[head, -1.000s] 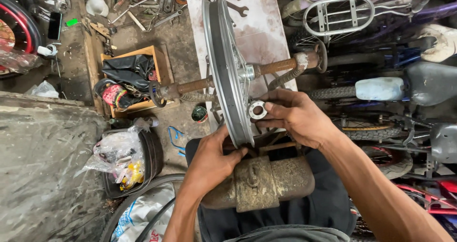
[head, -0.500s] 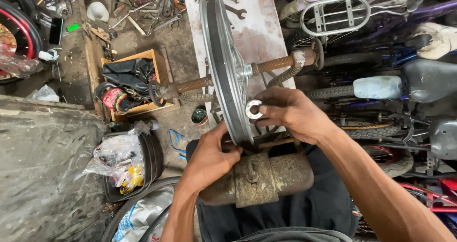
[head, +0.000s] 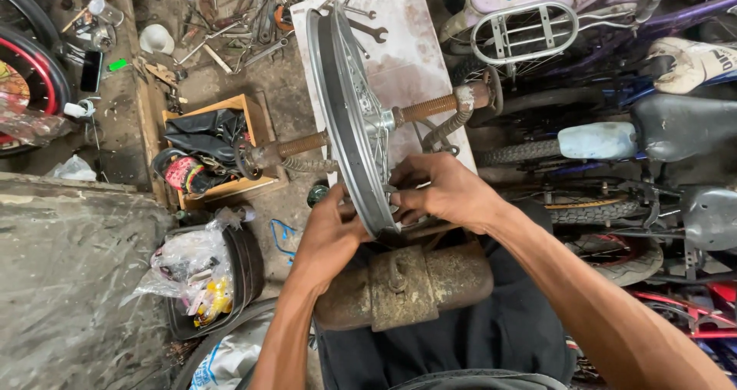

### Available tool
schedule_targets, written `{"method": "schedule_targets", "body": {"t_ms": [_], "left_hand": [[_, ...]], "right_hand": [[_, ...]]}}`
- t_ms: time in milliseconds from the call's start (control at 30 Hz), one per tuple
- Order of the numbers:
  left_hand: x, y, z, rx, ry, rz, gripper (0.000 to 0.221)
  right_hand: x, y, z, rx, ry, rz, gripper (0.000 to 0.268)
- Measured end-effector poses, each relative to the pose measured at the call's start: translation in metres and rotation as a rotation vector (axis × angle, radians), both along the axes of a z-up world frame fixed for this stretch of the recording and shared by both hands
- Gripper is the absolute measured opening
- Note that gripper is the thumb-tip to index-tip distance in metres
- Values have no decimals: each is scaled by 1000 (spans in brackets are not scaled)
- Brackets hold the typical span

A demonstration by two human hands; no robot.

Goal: Repairing a bicycle wheel by adjusting or replacing spokes on a truing stand.

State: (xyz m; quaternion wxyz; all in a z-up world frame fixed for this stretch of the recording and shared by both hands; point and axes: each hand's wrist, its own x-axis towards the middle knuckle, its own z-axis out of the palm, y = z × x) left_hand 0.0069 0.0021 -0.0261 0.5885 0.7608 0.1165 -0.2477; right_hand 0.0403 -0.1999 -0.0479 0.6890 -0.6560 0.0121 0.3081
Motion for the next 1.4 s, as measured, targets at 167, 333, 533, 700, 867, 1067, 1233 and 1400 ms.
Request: {"method": "schedule_targets", "body": {"t_ms": [167,333,533,700,867,1067,1233,1400], "left_hand": [[2,1,-7,-20,28,35,42],[2,2,-4,87,1,-22,28],[1,6,-19,-75,-132,-89,28],[2,4,-11,-90,-48,-67,27],[5,3,-12,-15,-25,-94,32],[4,4,-20,15,-79,-78,38],[6,7,-29,82,-128,-103,40],[6,8,-26,69,-119,-76,34]], "right_hand": [[0,-2,-4,34,50,21,32],[1,0,-6,63,61,38,33],[-1,4,4,-25,73,24,31],[-2,3,-2,-28,-24,59,29],[-4,5,-1,-24,-17,58,27],[-3,6,-3,-113,-14,57,25],[-2,9,-8,-143,-26,69,25],[-3,6,-15,-163,-124,118,31]]}}
